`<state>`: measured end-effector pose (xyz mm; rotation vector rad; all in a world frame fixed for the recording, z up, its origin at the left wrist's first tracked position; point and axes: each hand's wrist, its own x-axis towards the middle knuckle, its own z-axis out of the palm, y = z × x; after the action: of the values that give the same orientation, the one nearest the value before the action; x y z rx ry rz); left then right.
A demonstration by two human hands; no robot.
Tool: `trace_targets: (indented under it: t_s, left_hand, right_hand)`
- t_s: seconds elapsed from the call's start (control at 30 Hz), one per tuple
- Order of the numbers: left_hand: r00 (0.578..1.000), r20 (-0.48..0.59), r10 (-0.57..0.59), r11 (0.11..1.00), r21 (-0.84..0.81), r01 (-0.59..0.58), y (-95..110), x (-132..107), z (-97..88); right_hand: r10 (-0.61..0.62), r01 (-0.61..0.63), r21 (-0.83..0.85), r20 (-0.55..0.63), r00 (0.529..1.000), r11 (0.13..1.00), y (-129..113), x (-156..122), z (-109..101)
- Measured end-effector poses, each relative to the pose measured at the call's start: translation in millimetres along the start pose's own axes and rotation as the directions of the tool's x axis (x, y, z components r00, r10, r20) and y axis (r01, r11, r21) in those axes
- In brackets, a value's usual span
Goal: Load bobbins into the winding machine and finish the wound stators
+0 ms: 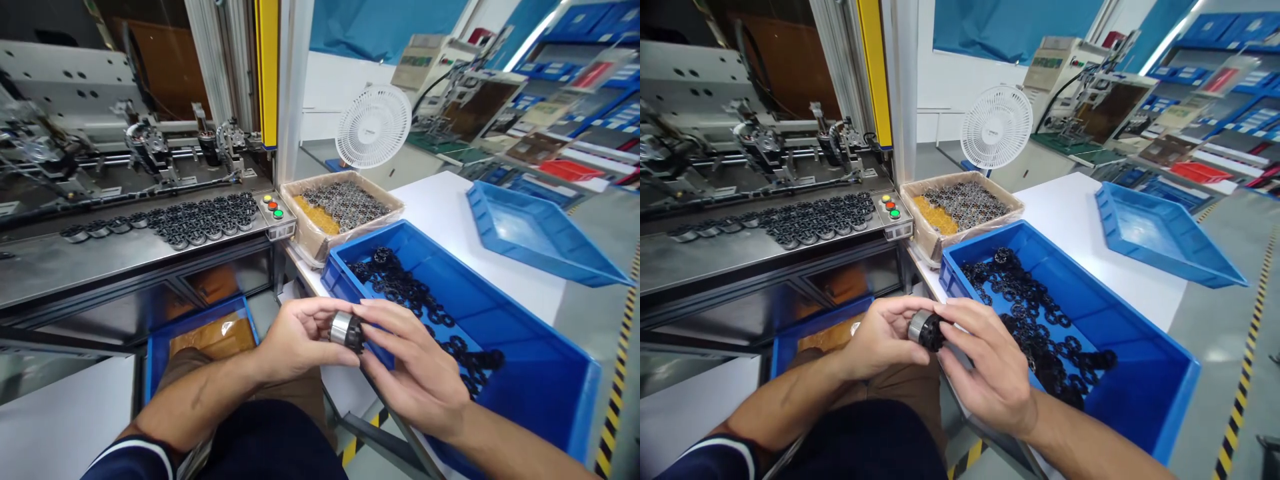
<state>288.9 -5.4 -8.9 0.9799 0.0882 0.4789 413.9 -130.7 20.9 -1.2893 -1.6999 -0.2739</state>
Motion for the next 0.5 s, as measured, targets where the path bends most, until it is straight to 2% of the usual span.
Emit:
trace_targets:
  t_s: [0.13, 0.23, 0.3, 0.37, 0.5]
  left_hand:
    - [0.988, 0.007, 0.152, 0.977, 0.153, -0.151, -0.3, -4.8, -0.3]
    - [0.968, 0.030, 0.250, 0.899, 0.365, -0.243, 2.1, -8.7, -3.5]
    - [0.959, 0.034, 0.281, 0.844, 0.467, -0.264, 4.3, -10.6, -4.9]
    - [0.965, 0.023, 0.260, 0.843, 0.482, -0.239, 6.5, -11.9, -5.1]
    - [0.993, 0.013, 0.118, 0.916, 0.385, -0.114, 9.5, -13.0, -3.0]
  right_hand:
    - [-0.060, 0.062, -0.064, 0.023, 0.998, 0.996, 4.8, 3.6, -2.8]
    - [-0.029, 0.031, -0.049, 0.041, 0.999, 0.998, 5.4, 5.5, -4.0]
    - [-0.024, 0.028, -0.046, 0.079, 0.997, 0.999, 6.4, 5.2, -4.4]
    - [-0.036, 0.043, -0.055, 0.115, 0.993, 0.998, 8.2, 3.6, -4.8]
    - [-0.104, 0.113, -0.071, 0.125, 0.987, 0.991, 13.0, -1.4, -6.4]
